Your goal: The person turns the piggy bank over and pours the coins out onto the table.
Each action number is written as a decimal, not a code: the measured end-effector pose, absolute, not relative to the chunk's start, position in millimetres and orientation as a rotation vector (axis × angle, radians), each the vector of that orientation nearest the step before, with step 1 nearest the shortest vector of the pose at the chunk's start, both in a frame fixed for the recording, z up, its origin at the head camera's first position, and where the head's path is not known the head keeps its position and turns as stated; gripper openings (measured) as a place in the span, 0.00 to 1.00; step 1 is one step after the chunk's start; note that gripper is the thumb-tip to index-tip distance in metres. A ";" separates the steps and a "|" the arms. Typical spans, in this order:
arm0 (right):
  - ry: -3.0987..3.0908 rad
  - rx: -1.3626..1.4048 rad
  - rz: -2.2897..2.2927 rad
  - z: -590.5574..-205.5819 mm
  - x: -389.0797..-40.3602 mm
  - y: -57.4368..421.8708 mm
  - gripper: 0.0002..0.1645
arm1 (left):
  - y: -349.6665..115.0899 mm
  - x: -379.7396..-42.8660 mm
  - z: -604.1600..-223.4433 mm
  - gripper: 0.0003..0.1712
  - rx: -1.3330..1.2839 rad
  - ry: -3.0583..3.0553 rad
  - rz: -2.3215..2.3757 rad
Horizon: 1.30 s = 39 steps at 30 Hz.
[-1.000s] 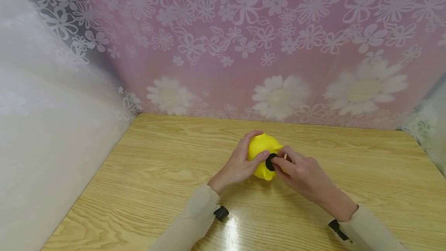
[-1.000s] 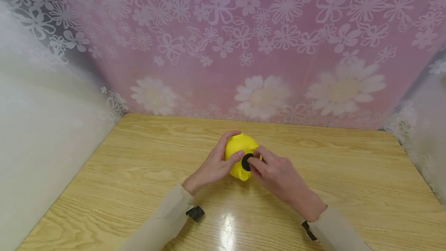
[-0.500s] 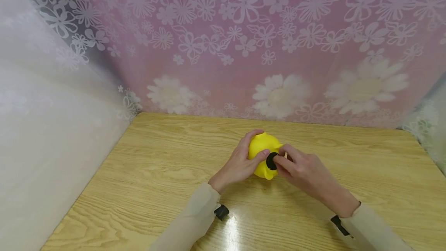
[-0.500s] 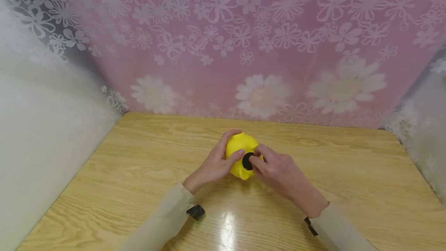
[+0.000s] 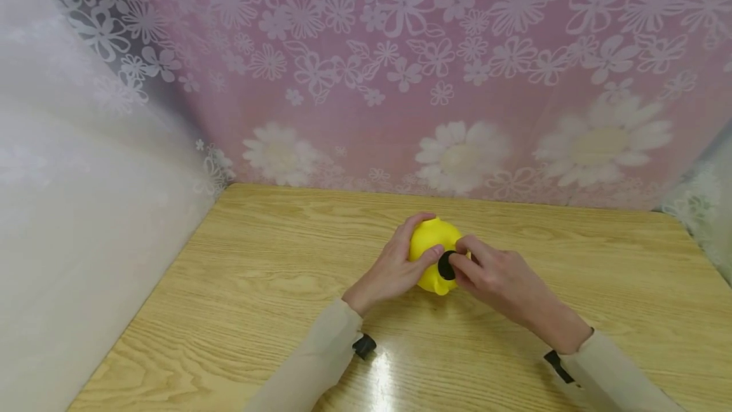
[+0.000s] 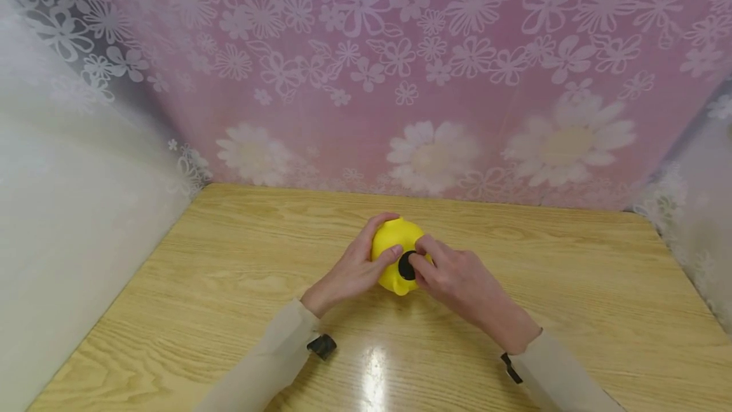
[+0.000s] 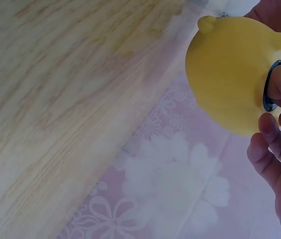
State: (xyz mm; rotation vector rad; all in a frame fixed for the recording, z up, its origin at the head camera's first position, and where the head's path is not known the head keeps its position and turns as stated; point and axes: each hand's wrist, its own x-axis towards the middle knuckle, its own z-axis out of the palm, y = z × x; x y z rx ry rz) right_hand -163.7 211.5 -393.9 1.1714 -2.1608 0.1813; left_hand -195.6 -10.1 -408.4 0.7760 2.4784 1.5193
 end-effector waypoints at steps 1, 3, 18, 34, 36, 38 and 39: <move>-2.160 1.172 0.179 -393.6 -163.6 211.6 0.24 | -10.2 -195.6 -407.8 0.33 0.782 2.485 1.510; -2.162 1.171 0.180 -393.5 -163.5 211.7 0.24 | -10.3 -195.9 -407.1 0.33 0.791 2.498 1.495; -2.151 1.156 0.205 -404.7 -164.0 212.2 0.23 | -7.7 -194.9 -413.0 0.34 0.767 2.542 1.458; -2.227 0.857 0.666 -415.4 -160.1 206.4 0.34 | -9.5 -197.5 -410.2 0.35 0.756 2.580 1.471; -2.256 0.834 0.673 -414.8 -159.0 204.8 0.33 | -9.6 -197.3 -410.2 0.36 0.752 2.583 1.469; -2.294 0.808 0.677 -413.7 -157.8 203.1 0.29 | -9.6 -196.9 -410.0 0.36 0.743 2.585 1.467; -2.312 0.791 0.677 -413.1 -157.2 202.1 0.26 | -9.5 -196.7 -409.9 0.36 0.738 2.585 1.466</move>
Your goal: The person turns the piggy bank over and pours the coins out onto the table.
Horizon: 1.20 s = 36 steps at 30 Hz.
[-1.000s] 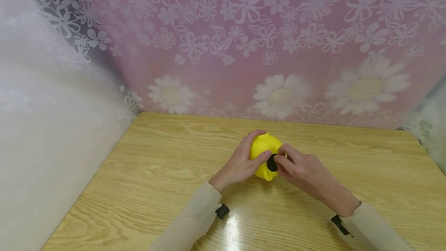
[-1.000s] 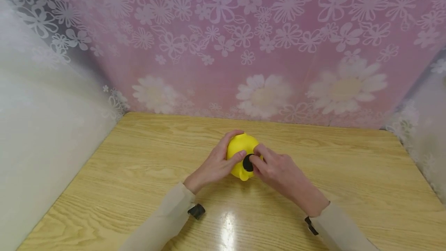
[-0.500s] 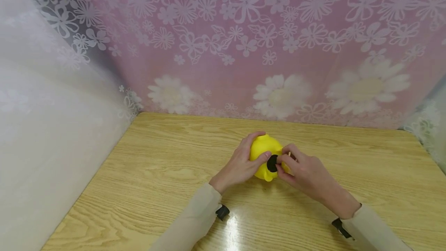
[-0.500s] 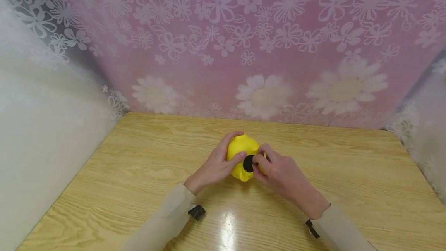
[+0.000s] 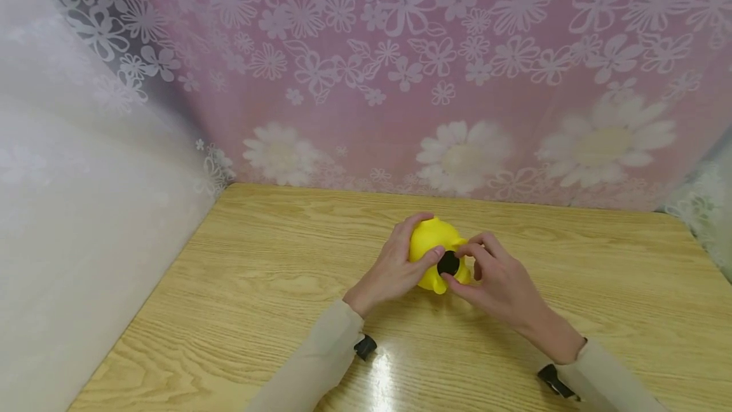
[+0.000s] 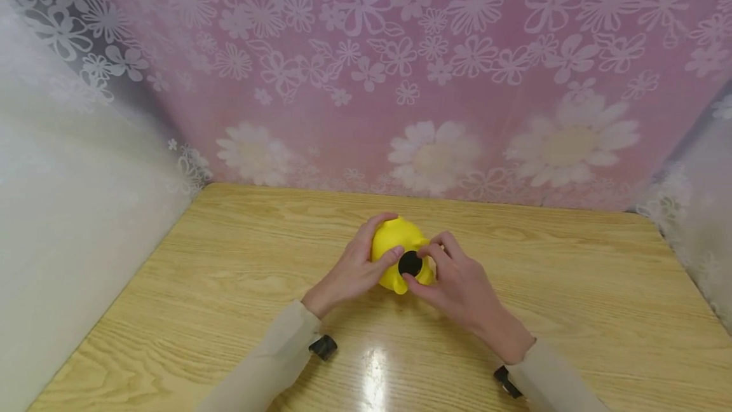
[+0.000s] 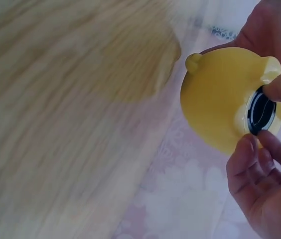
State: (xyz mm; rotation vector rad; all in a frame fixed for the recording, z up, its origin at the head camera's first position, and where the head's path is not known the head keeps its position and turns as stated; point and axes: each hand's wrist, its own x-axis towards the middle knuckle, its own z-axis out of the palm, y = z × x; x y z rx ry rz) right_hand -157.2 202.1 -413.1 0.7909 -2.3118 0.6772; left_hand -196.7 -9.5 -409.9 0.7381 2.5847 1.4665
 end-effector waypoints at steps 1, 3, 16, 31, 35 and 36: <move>-2.330 0.774 0.675 -412.4 -156.8 201.1 0.24 | -9.2 -196.6 -409.9 0.36 0.733 2.583 1.468; -2.357 0.740 0.662 -411.1 -156.4 198.7 0.22 | -8.7 -196.5 -409.6 0.36 0.728 2.583 1.469; -2.337 0.669 0.722 -414.1 -152.5 187.5 0.20 | -7.1 -197.3 -411.7 0.34 0.731 2.590 1.492; -2.417 0.576 0.885 -412.5 -152.3 188.4 0.22 | -8.4 -199.1 -414.8 0.35 0.711 2.623 1.457; -2.406 0.556 0.921 -411.0 -152.0 186.5 0.21 | -7.6 -199.6 -415.0 0.35 0.708 2.619 1.455; -2.405 0.554 0.912 -410.6 -152.1 186.3 0.21 | -7.3 -199.9 -414.8 0.35 0.711 2.617 1.457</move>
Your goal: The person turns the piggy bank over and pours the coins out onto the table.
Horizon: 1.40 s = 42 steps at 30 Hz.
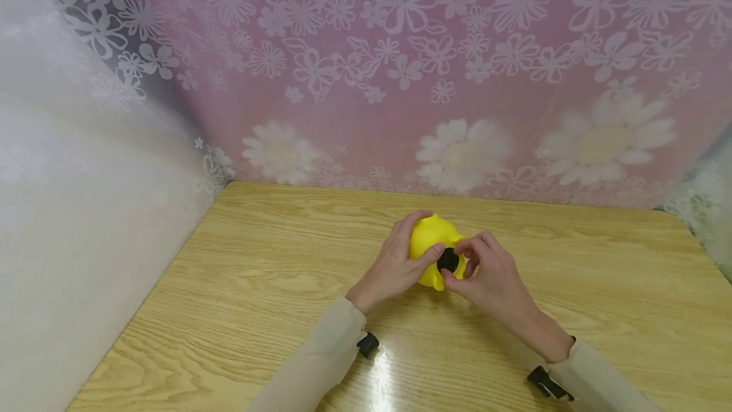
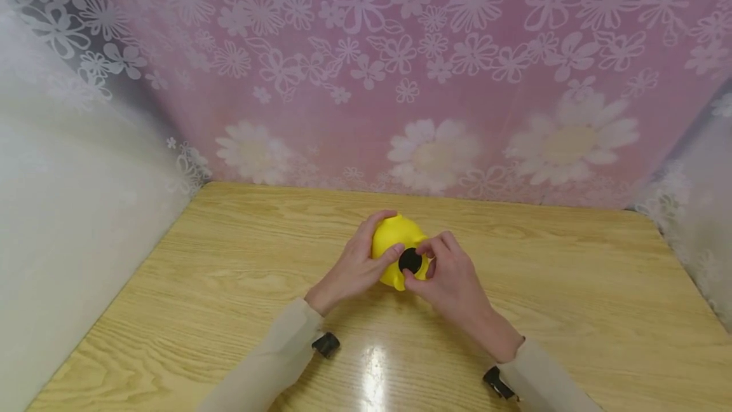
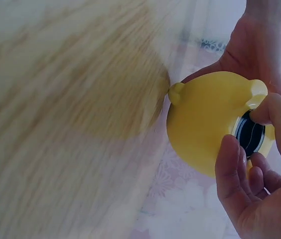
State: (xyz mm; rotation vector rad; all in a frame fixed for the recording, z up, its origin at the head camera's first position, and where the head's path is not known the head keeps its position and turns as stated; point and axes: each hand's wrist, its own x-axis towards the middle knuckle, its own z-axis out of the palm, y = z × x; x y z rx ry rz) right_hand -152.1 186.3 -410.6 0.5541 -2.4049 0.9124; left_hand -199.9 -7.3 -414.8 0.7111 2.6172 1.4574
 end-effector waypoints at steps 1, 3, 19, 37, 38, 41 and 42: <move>-2.406 0.554 0.904 -410.1 -152.0 186.1 0.21 | -7.0 -200.1 -414.5 0.35 0.713 2.617 1.459; -2.412 0.568 0.865 -409.0 -151.9 186.0 0.21 | -6.6 -200.7 -413.9 0.35 0.716 2.619 1.460; -2.327 0.703 0.297 -407.8 -157.9 189.8 0.23 | -3.9 -201.5 -415.0 0.37 0.685 2.626 1.437; -2.311 0.753 0.264 -406.5 -158.1 195.8 0.23 | -4.0 -202.7 -415.0 0.35 0.685 2.604 1.457; -2.307 0.752 0.264 -405.9 -158.0 195.9 0.23 | -4.3 -203.3 -415.3 0.35 0.685 2.606 1.461; -2.298 0.754 0.271 -405.1 -158.5 196.2 0.23 | -4.7 -204.9 -416.3 0.34 0.701 2.613 1.469; -2.297 0.756 0.277 -405.2 -158.8 196.5 0.22 | -4.7 -205.1 -416.3 0.34 0.707 2.614 1.470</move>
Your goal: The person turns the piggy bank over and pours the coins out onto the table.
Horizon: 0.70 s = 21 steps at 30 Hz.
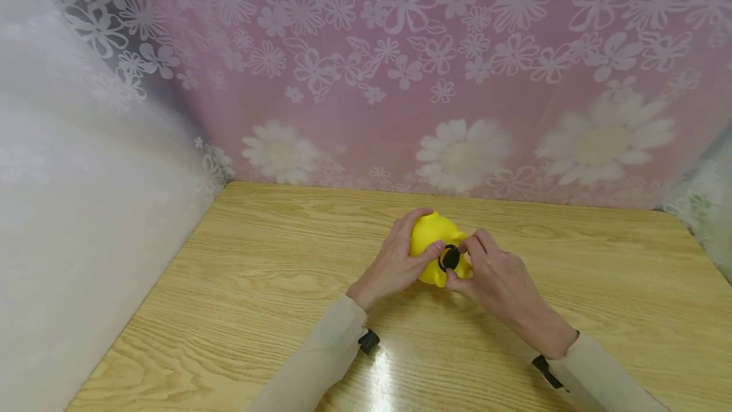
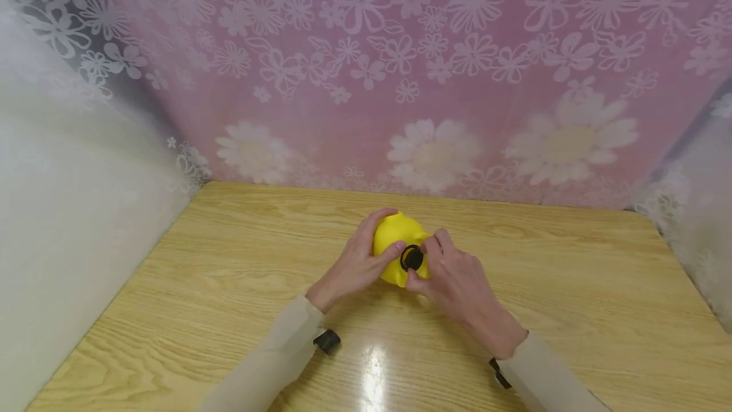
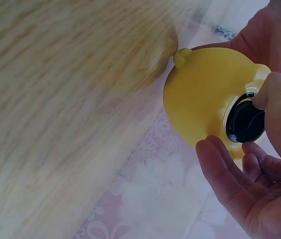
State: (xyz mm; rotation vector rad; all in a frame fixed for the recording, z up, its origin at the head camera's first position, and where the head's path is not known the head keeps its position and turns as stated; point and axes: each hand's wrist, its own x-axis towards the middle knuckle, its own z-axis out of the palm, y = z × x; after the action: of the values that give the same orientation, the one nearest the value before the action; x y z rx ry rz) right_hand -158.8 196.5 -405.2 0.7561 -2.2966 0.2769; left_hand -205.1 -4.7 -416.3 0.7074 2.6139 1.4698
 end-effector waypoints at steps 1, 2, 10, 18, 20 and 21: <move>-2.297 0.758 0.286 -405.1 -158.9 196.8 0.22 | -4.9 -205.2 -416.5 0.34 0.711 2.613 1.472; -2.297 0.757 0.291 -405.0 -158.9 197.2 0.22 | -5.1 -205.2 -416.6 0.34 0.712 2.613 1.471; -2.303 0.772 0.340 -393.2 -158.1 209.7 0.22 | -8.9 -204.5 -415.9 0.35 0.666 2.584 1.495; -2.672 0.622 0.216 -380.2 -150.6 247.3 0.20 | -16.2 -205.9 -415.5 0.34 0.667 2.594 1.486; -2.824 0.580 0.144 -380.5 -148.8 259.1 0.21 | -18.5 -206.4 -415.2 0.34 0.675 2.594 1.486; -2.882 0.569 0.103 -381.8 -148.8 264.7 0.21 | -19.5 -206.5 -414.9 0.34 0.675 2.593 1.488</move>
State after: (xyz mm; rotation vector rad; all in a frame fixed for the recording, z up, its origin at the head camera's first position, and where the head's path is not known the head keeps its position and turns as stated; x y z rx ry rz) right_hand -148.8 264.7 -381.8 0.5686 -2.8822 0.1031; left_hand -206.5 -19.5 -414.9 0.6754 2.5934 1.4882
